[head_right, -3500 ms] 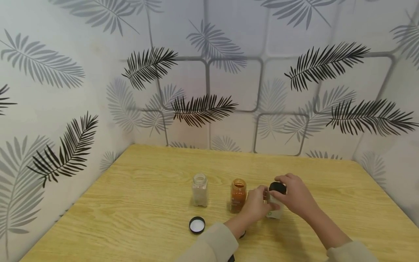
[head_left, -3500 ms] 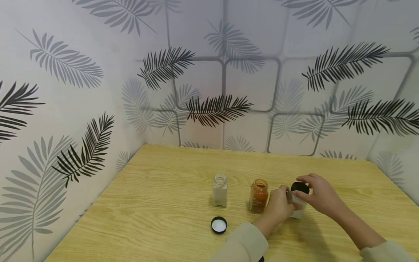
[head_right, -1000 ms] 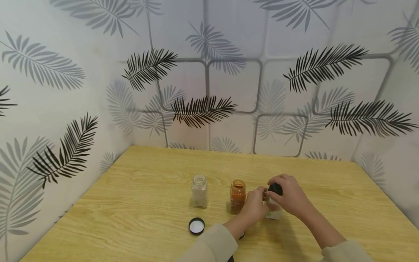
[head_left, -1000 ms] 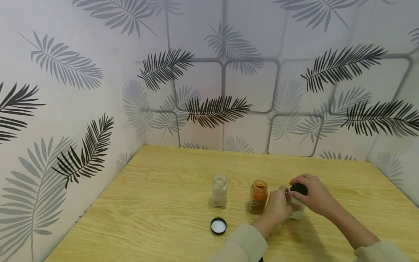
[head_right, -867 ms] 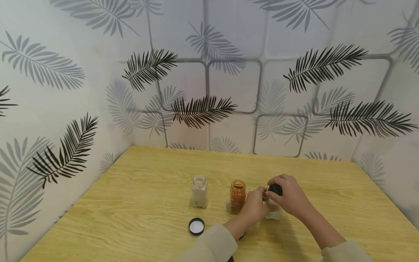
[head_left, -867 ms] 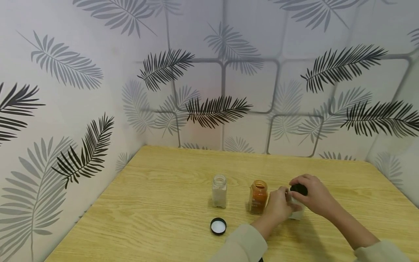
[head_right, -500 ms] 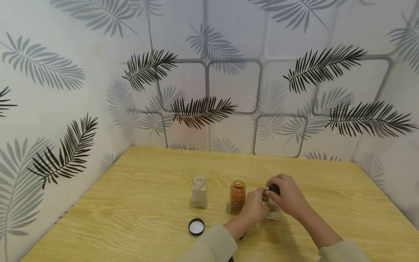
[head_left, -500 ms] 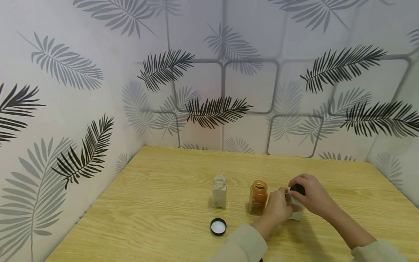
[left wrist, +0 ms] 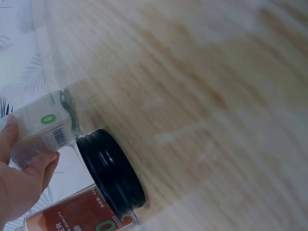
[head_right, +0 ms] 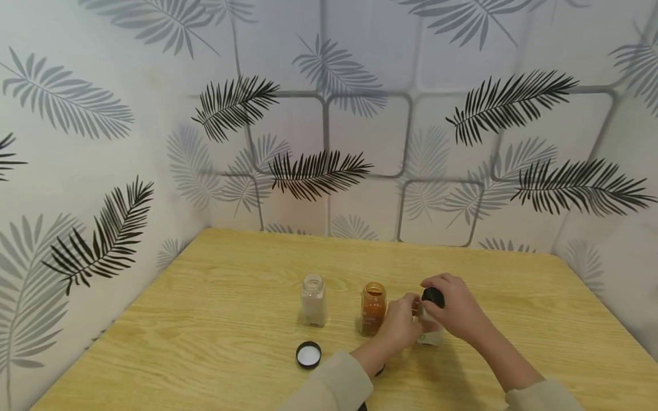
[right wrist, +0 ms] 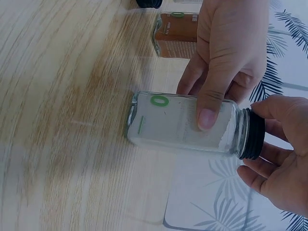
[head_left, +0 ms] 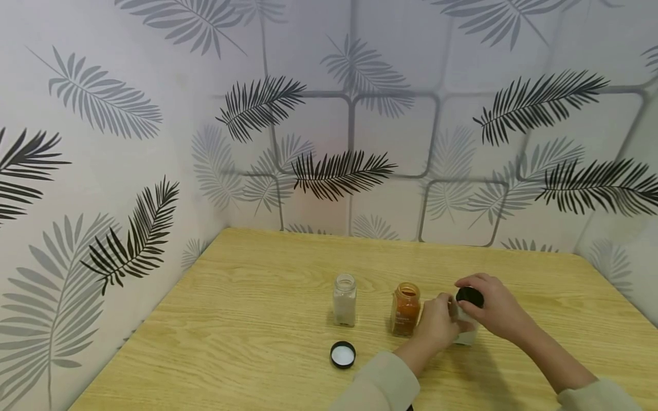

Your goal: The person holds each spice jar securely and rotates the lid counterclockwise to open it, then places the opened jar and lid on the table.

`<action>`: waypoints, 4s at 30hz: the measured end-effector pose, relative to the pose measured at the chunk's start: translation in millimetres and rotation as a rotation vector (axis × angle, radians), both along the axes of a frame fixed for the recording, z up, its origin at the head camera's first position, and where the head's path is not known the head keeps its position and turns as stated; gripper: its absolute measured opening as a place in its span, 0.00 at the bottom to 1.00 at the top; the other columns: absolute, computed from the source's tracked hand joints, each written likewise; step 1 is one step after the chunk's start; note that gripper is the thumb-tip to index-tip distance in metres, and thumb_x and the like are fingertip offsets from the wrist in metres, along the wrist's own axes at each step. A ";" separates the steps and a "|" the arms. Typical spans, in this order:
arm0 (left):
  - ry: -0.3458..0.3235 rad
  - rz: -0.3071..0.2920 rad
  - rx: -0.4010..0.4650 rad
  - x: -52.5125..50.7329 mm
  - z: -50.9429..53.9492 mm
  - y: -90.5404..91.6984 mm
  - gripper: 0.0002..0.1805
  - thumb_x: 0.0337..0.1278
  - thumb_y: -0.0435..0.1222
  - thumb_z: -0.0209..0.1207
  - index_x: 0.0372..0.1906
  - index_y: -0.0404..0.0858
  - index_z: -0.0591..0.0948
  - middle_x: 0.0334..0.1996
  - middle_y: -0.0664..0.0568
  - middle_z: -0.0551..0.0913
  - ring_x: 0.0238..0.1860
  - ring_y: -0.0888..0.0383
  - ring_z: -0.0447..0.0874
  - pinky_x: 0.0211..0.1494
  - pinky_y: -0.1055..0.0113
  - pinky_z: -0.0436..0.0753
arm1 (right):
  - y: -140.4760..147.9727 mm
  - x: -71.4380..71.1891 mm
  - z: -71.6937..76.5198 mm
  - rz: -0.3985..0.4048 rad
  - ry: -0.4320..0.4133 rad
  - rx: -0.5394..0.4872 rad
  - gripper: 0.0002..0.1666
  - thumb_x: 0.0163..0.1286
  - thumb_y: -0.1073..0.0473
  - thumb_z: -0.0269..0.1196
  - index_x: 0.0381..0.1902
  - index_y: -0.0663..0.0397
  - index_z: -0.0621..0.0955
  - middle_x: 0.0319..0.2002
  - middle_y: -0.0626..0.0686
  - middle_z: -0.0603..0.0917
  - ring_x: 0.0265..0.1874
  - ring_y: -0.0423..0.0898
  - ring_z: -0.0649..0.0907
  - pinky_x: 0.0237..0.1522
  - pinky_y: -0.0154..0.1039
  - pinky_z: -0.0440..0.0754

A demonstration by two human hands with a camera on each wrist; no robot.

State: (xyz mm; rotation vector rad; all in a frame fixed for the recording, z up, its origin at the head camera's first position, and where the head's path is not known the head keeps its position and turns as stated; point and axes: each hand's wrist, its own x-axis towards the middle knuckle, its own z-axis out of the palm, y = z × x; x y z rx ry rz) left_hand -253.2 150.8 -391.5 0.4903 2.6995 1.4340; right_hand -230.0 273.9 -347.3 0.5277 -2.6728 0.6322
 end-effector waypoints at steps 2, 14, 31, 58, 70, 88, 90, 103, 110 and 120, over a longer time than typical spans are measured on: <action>0.010 0.000 -0.007 -0.1 -0.1 -0.6 0.20 0.43 0.41 0.71 0.41 0.39 0.77 0.31 0.55 0.80 0.29 0.67 0.73 0.31 0.76 0.75 | 1.7 0.4 0.2 0.000 -0.005 0.001 0.17 0.55 0.69 0.66 0.44 0.67 0.79 0.43 0.64 0.79 0.42 0.61 0.78 0.39 0.53 0.80; -0.030 0.002 0.012 -0.9 -0.8 0.1 0.19 0.43 0.41 0.70 0.41 0.40 0.77 0.31 0.56 0.79 0.30 0.67 0.73 0.32 0.76 0.75 | 2.6 3.1 1.5 -0.068 -0.062 0.057 0.27 0.58 0.59 0.67 0.50 0.72 0.76 0.44 0.68 0.78 0.41 0.63 0.79 0.39 0.55 0.80; -0.057 0.005 0.037 -0.4 -0.7 0.6 0.17 0.44 0.40 0.70 0.39 0.42 0.77 0.30 0.57 0.78 0.30 0.67 0.73 0.32 0.75 0.76 | 0.8 -0.9 1.7 -0.116 -0.107 0.029 0.26 0.55 0.60 0.68 0.47 0.74 0.77 0.40 0.67 0.78 0.31 0.53 0.79 0.29 0.45 0.79; -0.034 0.004 0.017 1.9 1.2 1.3 0.22 0.44 0.39 0.69 0.47 0.39 0.77 0.42 0.52 0.83 0.41 0.63 0.81 0.39 0.73 0.81 | 8.6 8.7 7.0 -0.027 0.022 -0.027 0.24 0.62 0.62 0.63 0.55 0.67 0.74 0.41 0.66 0.76 0.34 0.51 0.77 0.29 0.40 0.75; -0.026 0.018 0.020 2.6 1.0 2.7 0.22 0.43 0.39 0.70 0.46 0.40 0.77 0.41 0.53 0.83 0.41 0.65 0.80 0.40 0.74 0.80 | 19.9 14.5 -7.6 -0.099 0.133 -0.143 0.22 0.58 0.62 0.67 0.49 0.67 0.76 0.39 0.63 0.78 0.28 0.33 0.74 0.23 0.29 0.75; -0.035 0.015 0.022 2.0 -0.4 2.5 0.23 0.43 0.39 0.70 0.47 0.41 0.77 0.43 0.53 0.83 0.44 0.63 0.81 0.44 0.72 0.81 | 31.9 40.0 -26.4 -0.108 0.090 -0.180 0.25 0.53 0.64 0.69 0.49 0.68 0.76 0.37 0.60 0.77 0.27 0.23 0.73 0.26 0.26 0.80; -0.032 0.016 0.017 2.2 -0.4 2.5 0.23 0.42 0.40 0.70 0.46 0.41 0.77 0.42 0.54 0.83 0.44 0.64 0.81 0.43 0.73 0.80 | 33.0 43.7 -28.6 -0.123 0.015 -0.192 0.25 0.53 0.63 0.70 0.48 0.68 0.76 0.39 0.61 0.78 0.27 0.24 0.75 0.26 0.27 0.80; -0.031 0.029 0.006 3.2 3.4 2.2 0.23 0.40 0.41 0.71 0.44 0.41 0.77 0.40 0.54 0.83 0.42 0.66 0.79 0.42 0.74 0.79 | 35.7 51.8 -51.4 -0.118 -0.232 -0.195 0.24 0.50 0.61 0.72 0.41 0.66 0.74 0.33 0.52 0.80 0.27 0.26 0.75 0.28 0.28 0.79; -0.005 0.023 0.012 2.9 2.4 1.2 0.23 0.39 0.40 0.72 0.43 0.40 0.77 0.39 0.53 0.83 0.41 0.66 0.79 0.42 0.75 0.79 | 33.7 51.7 -66.9 0.059 -0.179 -0.210 0.22 0.49 0.65 0.72 0.38 0.66 0.73 0.32 0.50 0.79 0.30 0.24 0.75 0.27 0.27 0.80; -0.021 0.023 0.031 2.6 2.0 1.3 0.23 0.40 0.40 0.71 0.44 0.41 0.77 0.40 0.54 0.83 0.43 0.65 0.80 0.43 0.74 0.79 | 29.9 50.3 -71.1 0.112 -0.315 -0.207 0.21 0.53 0.61 0.70 0.39 0.67 0.74 0.34 0.51 0.79 0.31 0.23 0.74 0.30 0.28 0.79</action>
